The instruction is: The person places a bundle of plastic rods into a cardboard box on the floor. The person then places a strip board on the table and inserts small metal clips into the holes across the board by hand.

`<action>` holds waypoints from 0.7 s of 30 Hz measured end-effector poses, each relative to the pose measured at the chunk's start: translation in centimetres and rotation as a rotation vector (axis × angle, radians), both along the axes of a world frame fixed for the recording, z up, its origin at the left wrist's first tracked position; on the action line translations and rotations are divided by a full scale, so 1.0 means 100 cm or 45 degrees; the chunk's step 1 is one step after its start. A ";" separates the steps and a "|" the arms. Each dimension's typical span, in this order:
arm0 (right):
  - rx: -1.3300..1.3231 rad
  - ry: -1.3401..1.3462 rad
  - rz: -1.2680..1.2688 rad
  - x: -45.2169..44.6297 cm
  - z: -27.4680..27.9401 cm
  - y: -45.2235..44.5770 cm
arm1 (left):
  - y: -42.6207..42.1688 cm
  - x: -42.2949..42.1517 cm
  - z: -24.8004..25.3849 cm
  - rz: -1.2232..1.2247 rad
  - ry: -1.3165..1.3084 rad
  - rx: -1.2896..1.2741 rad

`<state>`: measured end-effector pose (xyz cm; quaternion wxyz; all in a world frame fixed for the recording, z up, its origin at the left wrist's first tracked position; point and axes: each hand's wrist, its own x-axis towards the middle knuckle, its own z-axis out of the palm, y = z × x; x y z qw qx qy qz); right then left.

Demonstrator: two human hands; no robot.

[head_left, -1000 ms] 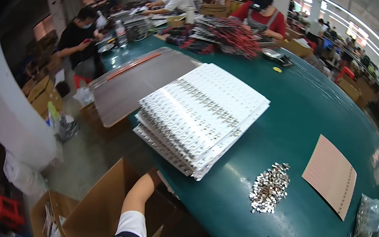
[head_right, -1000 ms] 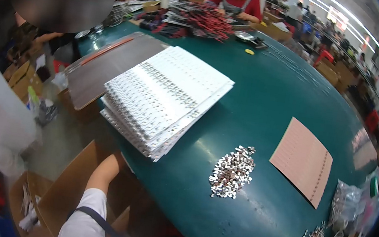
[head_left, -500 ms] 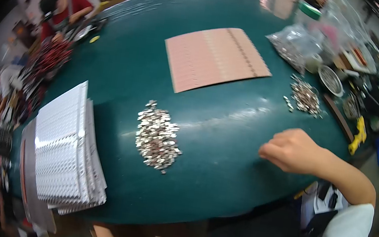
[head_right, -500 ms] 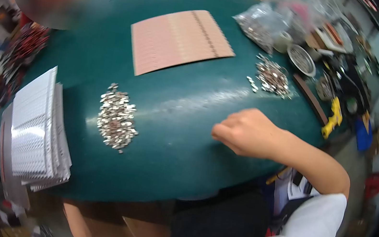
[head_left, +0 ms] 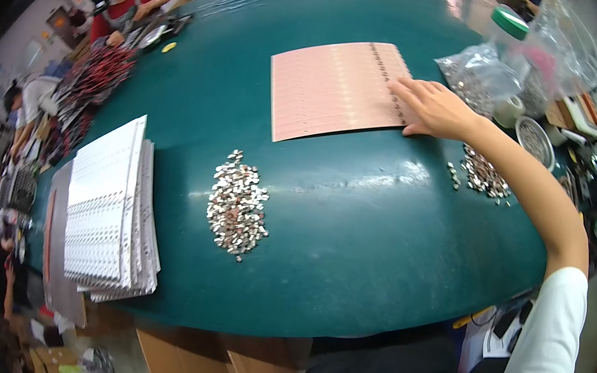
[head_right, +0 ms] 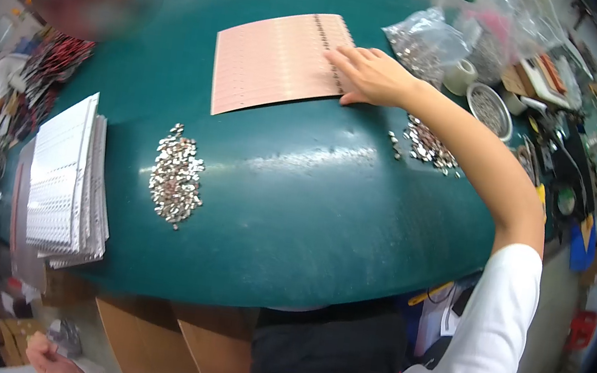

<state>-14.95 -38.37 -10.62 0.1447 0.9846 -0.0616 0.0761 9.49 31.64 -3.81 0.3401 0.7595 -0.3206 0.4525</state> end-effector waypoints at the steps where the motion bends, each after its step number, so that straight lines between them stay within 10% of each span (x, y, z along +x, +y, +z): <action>1: 0.040 -0.056 -0.018 -0.005 -0.002 0.000 | 0.015 -0.001 0.008 -0.380 0.448 -0.090; 8: 0.211 -0.195 -0.126 -0.014 -0.021 0.007 | -0.134 0.013 0.076 -0.239 0.555 0.764; 14: 0.190 -0.187 -0.075 -0.044 0.016 0.037 | -0.187 0.112 0.019 0.477 -0.271 1.412; 16: 0.277 -0.181 -0.118 -0.071 0.046 0.069 | -0.161 0.146 -0.009 0.243 0.496 1.599; 21: 0.336 -0.122 -0.162 -0.126 0.073 0.119 | -0.193 0.113 0.037 0.149 0.628 1.618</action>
